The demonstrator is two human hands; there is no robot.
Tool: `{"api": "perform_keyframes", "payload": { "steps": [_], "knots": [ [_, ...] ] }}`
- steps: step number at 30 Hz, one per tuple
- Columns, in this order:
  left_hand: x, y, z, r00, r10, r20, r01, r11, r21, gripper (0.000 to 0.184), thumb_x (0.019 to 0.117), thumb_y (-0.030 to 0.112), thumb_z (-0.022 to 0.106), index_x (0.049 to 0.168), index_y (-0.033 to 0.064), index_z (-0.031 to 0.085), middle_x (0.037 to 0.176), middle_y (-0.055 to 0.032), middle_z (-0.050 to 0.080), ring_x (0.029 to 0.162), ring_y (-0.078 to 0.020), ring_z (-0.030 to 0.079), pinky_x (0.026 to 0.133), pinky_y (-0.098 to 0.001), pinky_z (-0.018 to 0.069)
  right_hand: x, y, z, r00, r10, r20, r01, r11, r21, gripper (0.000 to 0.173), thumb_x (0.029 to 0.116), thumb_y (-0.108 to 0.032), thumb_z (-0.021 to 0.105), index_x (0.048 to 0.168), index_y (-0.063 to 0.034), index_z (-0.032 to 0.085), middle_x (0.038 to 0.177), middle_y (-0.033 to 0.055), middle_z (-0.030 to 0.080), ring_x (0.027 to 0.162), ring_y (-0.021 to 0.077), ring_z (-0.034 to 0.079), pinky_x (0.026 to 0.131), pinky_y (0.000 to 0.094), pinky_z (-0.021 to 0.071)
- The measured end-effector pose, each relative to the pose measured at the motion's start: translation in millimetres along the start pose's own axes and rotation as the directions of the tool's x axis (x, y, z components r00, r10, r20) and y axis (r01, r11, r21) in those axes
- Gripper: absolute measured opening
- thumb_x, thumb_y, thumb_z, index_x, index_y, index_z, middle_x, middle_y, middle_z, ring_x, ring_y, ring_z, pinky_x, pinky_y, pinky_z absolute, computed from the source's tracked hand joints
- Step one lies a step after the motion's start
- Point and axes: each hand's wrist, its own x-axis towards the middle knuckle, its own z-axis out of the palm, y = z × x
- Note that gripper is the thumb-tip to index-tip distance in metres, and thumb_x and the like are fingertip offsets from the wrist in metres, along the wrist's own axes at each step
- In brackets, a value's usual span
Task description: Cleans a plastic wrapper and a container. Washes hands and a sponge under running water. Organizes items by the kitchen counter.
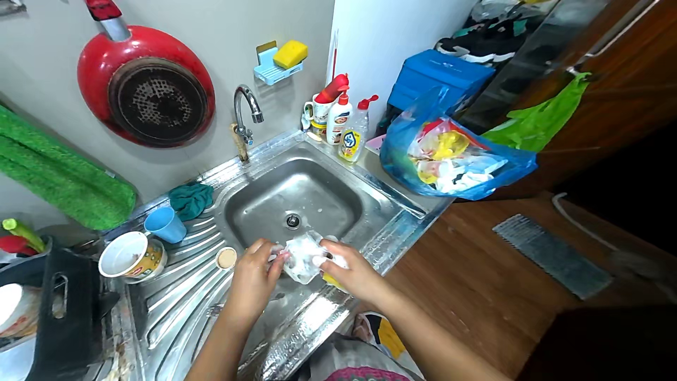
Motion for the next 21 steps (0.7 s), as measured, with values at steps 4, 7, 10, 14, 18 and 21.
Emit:
{"api": "perform_keyframes", "payload": {
  "steps": [4, 7, 10, 14, 18, 21],
  "knots": [
    [5.0, 3.6, -10.0, 0.977, -0.115, 0.179, 0.132, 0.987, -0.087, 0.022, 0.1035, 0.026, 0.057, 0.109, 0.0084, 0.069, 0.101, -0.0033, 0.066, 0.085, -0.0132, 0.066, 0.077, -0.0360, 0.0588, -0.2, -1.2, -3.5, 0.999, -0.022, 0.033, 0.021, 0.999, 0.030, 0.029, 0.0999, -0.037, 0.058, 0.108, -0.0107, 0.068, 0.092, 0.0029, 0.068, 0.084, 0.0116, 0.067, 0.079, 0.0348, 0.0584],
    [12.3, -3.7, -23.3, 0.903, -0.243, 0.354, 0.392, 0.801, -0.452, 0.019, 0.1052, 0.020, 0.051, 0.110, 0.0076, 0.066, 0.091, -0.0035, 0.069, 0.079, -0.0131, 0.067, 0.075, -0.0330, 0.0583, -2.0, -1.0, -7.3, 0.994, -0.044, 0.099, 0.033, 0.993, 0.117, 0.035, 0.1001, -0.038, 0.057, 0.114, -0.0071, 0.068, 0.094, 0.0038, 0.069, 0.084, 0.0111, 0.068, 0.080, 0.0337, 0.0589],
    [14.2, -5.9, -26.3, 0.874, -0.282, 0.395, 0.477, 0.650, -0.591, 0.024, 0.1081, 0.020, 0.044, 0.111, 0.0069, 0.064, 0.090, -0.0057, 0.070, 0.081, -0.0144, 0.067, 0.077, -0.0315, 0.0582, -2.8, 3.9, -8.1, 0.990, -0.055, 0.130, 0.030, 0.982, 0.185, 0.042, 0.0997, -0.042, 0.057, 0.121, -0.0070, 0.067, 0.093, 0.0020, 0.070, 0.081, 0.0088, 0.068, 0.077, 0.0307, 0.0596],
    [3.5, -3.9, -12.6, 0.901, -0.270, 0.339, 0.430, 0.659, -0.617, 0.060, 0.1008, 0.060, 0.048, 0.128, 0.0092, 0.065, 0.113, -0.0040, 0.071, 0.102, -0.0140, 0.068, 0.091, -0.0345, 0.0578, -2.8, 7.6, -6.3, 0.990, -0.067, 0.124, 0.042, 0.979, 0.199, 0.040, 0.0993, -0.042, 0.058, 0.117, -0.0075, 0.067, 0.093, 0.0020, 0.070, 0.082, 0.0092, 0.068, 0.078, 0.0311, 0.0596],
    [1.3, 7.9, 2.7, 0.895, -0.374, 0.244, 0.423, 0.533, -0.733, 0.026, 0.0903, 0.021, 0.074, 0.112, 0.0072, 0.074, 0.106, -0.0067, 0.073, 0.093, -0.0156, 0.070, 0.083, -0.0320, 0.0592, -2.5, 11.4, -5.6, 0.986, -0.077, 0.144, 0.058, 0.989, 0.133, 0.035, 0.0974, -0.041, 0.061, 0.111, -0.0093, 0.070, 0.096, 0.0019, 0.069, 0.088, 0.0093, 0.066, 0.083, 0.0327, 0.0572],
    [-3.7, 5.0, 13.7, 0.922, -0.387, 0.031, 0.288, 0.628, -0.723, 0.007, 0.0909, 0.014, 0.074, 0.093, 0.0080, 0.077, 0.096, -0.0051, 0.072, 0.084, -0.0146, 0.068, 0.074, -0.0302, 0.0590, -2.1, 1.6, -9.6, 0.992, 0.008, 0.123, 0.000, 0.998, -0.068, 0.035, 0.0980, -0.034, 0.064, 0.126, -0.0142, 0.071, 0.119, 0.0065, 0.070, 0.111, 0.0162, 0.065, 0.100, 0.0425, 0.0529]
  ]
}}
